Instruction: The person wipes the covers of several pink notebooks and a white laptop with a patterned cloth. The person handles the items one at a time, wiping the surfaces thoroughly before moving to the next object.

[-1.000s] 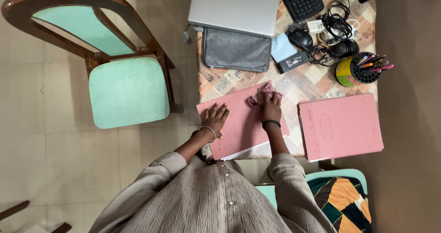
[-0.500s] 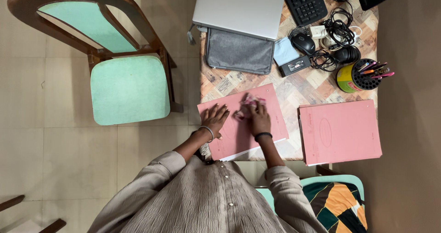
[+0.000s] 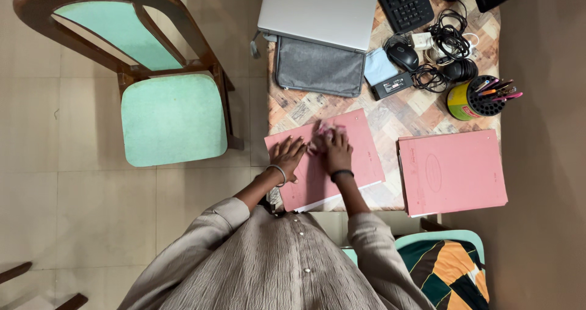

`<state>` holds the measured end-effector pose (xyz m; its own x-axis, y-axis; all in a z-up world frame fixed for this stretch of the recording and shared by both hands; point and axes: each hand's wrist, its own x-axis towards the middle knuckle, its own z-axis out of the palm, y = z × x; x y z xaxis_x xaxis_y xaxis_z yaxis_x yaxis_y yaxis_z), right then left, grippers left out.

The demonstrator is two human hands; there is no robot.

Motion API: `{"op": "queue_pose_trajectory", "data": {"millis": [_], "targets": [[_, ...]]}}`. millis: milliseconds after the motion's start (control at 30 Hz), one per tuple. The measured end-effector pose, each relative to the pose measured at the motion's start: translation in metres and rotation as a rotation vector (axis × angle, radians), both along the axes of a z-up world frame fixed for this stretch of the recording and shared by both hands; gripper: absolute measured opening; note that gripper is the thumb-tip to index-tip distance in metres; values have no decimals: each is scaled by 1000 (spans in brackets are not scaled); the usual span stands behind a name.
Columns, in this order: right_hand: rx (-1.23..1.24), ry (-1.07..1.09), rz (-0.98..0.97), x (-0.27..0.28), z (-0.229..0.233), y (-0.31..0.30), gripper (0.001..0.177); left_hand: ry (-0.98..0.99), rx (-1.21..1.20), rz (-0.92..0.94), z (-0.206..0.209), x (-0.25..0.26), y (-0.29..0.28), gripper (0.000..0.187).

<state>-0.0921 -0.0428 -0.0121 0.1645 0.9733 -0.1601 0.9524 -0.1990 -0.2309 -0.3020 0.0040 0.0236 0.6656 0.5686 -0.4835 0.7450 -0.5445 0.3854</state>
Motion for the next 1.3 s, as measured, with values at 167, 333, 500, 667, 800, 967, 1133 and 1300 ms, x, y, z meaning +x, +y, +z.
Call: {"op": "queue_pose_trajectory", "data": {"millis": [167,333,500,667,800,967,1133,1300], "targets": [[-63,3,-49,7,15,-27,64,3,-46,7,13,-3,4,132],[-40,65,-260,28,26,-2,68,-17,-67,17,9,-3,5,104],[-66,12,-198,5,11,12,60,-79,32,11,-18,-4,6,85],[-44,17,5,-20,-1,-31,60,-138,83,29,-25,-5,9,74],[-16,18,-75,-2,-1,-41,56,-141,76,15,-13,-8,11,82],[-9,107,-293,22,17,-3,60,-113,67,9,2,-6,11,82],[-19,26,-301,18,10,30,63,-142,118,-16,1,-7,16,78],[-41,32,-38,-13,6,3,66,-164,162,-14,2,-9,25,66]]}}
